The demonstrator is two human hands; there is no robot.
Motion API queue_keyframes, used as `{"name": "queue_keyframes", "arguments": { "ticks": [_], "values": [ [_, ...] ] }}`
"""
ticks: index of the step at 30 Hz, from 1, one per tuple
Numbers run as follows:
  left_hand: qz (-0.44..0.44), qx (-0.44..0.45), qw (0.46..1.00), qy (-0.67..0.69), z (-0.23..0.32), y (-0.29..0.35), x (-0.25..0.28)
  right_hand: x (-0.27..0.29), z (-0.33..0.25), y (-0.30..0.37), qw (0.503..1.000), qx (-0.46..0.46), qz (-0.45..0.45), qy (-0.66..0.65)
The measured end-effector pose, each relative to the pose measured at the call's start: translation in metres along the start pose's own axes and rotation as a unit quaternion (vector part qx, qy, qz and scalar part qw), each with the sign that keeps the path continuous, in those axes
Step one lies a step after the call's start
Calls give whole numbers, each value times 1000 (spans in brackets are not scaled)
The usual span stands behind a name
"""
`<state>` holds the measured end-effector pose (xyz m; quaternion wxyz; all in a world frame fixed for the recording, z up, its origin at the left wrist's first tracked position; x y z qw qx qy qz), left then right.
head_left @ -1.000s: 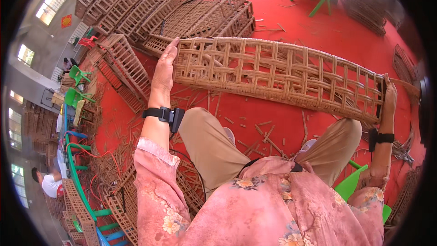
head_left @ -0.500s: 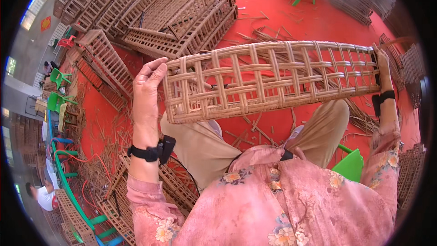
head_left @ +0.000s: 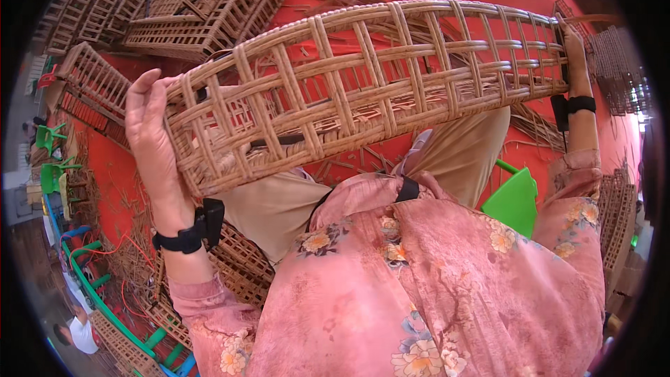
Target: The person is weaving a piece of furniture, specifically a bamboo or rattan chair frame, by manually threading and tightening thin strips through the structural frame.
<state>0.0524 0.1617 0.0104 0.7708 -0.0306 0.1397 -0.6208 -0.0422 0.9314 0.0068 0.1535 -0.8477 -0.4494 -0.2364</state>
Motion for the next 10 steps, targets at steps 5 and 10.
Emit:
{"name": "queue_keyframes", "arguments": {
  "ticks": [5, 10],
  "values": [
    [54, -5, 998, -27, 2, 15, 6, -5, -1, 30, 997, 26, -2, -79],
    [35, 11, 999, 13, -9, 17, 2, 22, 39, -1, 996, -30, -42, -66]
  ]
}}
Point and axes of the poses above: each hand's wrist, its own y-axis away from the middle knuckle, its own x-axis out of the back of the hand, z = x × y, the point moved 9 cm from there along -y, towards the middle knuckle, and after that the axes turned 3 degrees about -x, right-handed, at the moved point
